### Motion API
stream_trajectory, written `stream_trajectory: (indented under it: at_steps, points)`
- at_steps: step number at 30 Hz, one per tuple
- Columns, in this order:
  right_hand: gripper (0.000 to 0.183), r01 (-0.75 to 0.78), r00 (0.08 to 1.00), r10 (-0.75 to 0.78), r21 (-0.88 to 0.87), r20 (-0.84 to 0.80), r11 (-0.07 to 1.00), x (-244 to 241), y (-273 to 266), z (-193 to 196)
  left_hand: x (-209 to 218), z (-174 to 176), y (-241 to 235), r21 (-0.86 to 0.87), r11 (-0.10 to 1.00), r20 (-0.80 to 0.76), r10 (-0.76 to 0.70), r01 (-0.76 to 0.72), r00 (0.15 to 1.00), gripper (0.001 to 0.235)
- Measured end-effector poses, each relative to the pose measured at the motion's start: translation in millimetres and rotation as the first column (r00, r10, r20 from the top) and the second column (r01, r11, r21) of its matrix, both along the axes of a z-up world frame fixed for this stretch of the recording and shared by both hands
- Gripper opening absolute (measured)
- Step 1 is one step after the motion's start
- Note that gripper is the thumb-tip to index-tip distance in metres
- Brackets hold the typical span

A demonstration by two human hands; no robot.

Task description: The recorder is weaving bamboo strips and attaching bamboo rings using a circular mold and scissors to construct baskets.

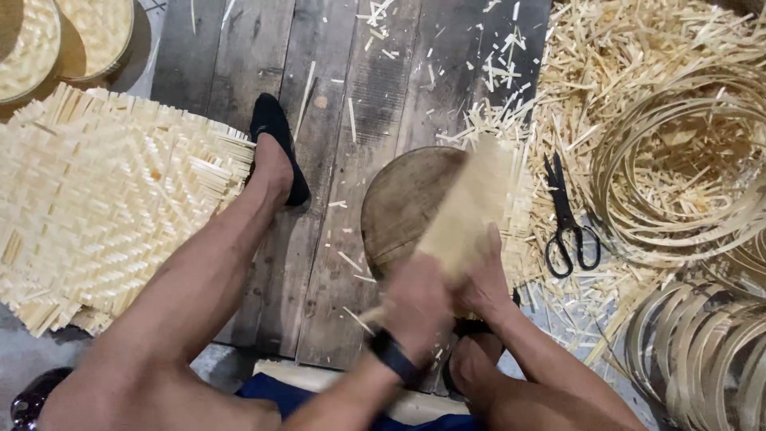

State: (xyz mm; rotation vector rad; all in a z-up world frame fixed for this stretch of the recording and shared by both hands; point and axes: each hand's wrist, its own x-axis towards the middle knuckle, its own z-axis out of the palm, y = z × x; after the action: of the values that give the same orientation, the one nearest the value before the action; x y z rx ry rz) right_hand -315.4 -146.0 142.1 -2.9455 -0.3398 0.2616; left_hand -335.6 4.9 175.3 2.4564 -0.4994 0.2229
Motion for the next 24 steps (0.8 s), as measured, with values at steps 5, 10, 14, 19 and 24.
stream_trajectory:
  at_steps: [5, 10, 14, 19, 24]
  points:
    - [0.068, -0.003, 1.0, 0.003, -0.013, 0.03, 1.0, 16.2, -1.8, -4.9, -14.5, -3.9, -8.8, -0.051, 0.992, -0.287, -0.125, 0.115, 0.95, 0.01]
    - [0.067, 0.024, 0.999, -0.024, -0.007, 0.021, 1.0, -8.2, -1.8, -11.4, 86.5, 1.6, 72.8, -0.088, 0.896, -0.614, 0.296, -0.436, 0.731, 0.015]
    - [0.067, 0.009, 0.989, -0.019, 0.067, 0.146, 0.998, -8.2, -3.4, -17.5, 127.6, -67.8, 109.7, -0.128, 0.837, -0.762, 0.261, -0.533, 0.593, 0.03]
    - [0.069, 0.122, 0.992, -0.119, 0.062, -0.046, 0.991, -18.3, -8.5, -11.1, 125.1, -101.3, 122.5, -0.147, 0.852, -0.796, 0.2, -0.503, 0.572, 0.037]
    - [0.046, 0.284, 0.832, -0.48, 0.53, 0.278, 0.799, -16.2, -96.5, -65.9, 132.0, -100.8, 127.7, -0.046, 0.886, -0.723, 0.29, -0.462, 0.627, 0.041]
